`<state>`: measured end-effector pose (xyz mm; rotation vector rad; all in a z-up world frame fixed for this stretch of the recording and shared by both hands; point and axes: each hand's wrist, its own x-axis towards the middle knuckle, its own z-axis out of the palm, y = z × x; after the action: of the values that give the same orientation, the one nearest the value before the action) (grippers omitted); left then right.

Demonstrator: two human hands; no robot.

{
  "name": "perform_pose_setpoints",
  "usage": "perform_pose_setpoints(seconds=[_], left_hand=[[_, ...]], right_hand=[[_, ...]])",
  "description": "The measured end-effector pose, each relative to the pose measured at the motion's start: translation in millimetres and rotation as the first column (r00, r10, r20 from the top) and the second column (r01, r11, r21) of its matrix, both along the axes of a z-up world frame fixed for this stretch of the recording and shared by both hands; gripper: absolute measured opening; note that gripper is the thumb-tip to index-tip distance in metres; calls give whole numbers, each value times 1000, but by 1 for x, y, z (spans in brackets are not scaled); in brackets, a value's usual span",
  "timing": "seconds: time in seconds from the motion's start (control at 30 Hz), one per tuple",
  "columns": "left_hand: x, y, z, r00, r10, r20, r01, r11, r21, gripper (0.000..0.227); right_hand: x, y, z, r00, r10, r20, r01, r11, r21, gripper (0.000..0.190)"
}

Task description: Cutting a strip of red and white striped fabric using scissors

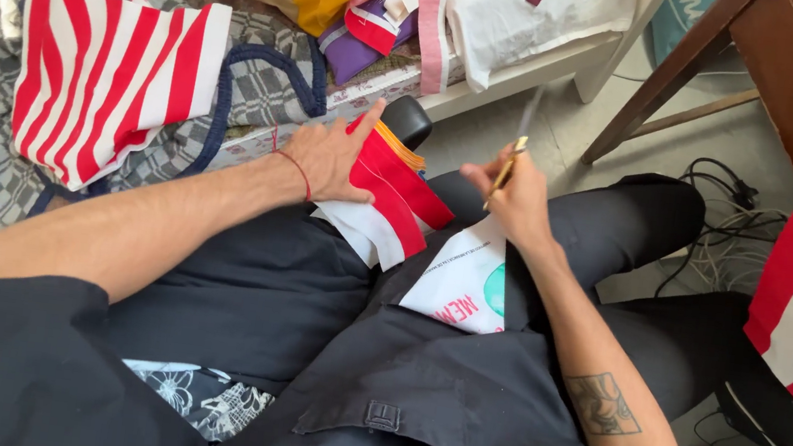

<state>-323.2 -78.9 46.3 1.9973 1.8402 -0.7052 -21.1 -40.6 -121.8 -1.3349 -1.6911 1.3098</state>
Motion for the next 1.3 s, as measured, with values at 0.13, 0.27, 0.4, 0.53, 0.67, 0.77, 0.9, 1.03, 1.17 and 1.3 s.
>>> perform_pose_setpoints(seconds=[0.13,0.27,0.4,0.53,0.67,0.77,0.9,1.03,1.17,1.3], left_hand=[[-2,-5,-22,993,-116,-17,118,978,173,140],[14,2,-1,994,-107,-16,109,981,159,142],[41,33,46,988,-72,133,45,980,194,148],[77,98,69,946,-78,314,1,971,239,123],[160,131,40,764,-220,606,95,968,231,102],[241,134,-47,425,-533,732,263,846,463,86],[358,95,-131,211,0,978,285,956,-62,110],[443,41,-180,-85,591,802,318,779,-541,115],[468,14,-208,-154,548,822,345,810,-475,96],[441,24,-168,-156,587,794,308,793,-526,37]], right_hand=[[17,7,-6,996,-77,-53,77,997,5,60],[22,-1,14,989,-75,-127,81,996,42,56],[41,-10,22,968,16,-249,6,996,89,48],[76,-26,78,962,147,-230,-116,983,143,45],[125,-53,135,978,150,-144,-123,976,177,46],[169,-86,159,979,161,-122,-157,987,46,56],[218,-132,177,961,168,-220,-179,983,-32,57],[238,-189,180,905,-15,-425,-69,981,-182,64],[236,-228,173,915,-140,-379,48,969,-242,70],[226,-251,156,892,-212,-399,100,954,-284,67]])
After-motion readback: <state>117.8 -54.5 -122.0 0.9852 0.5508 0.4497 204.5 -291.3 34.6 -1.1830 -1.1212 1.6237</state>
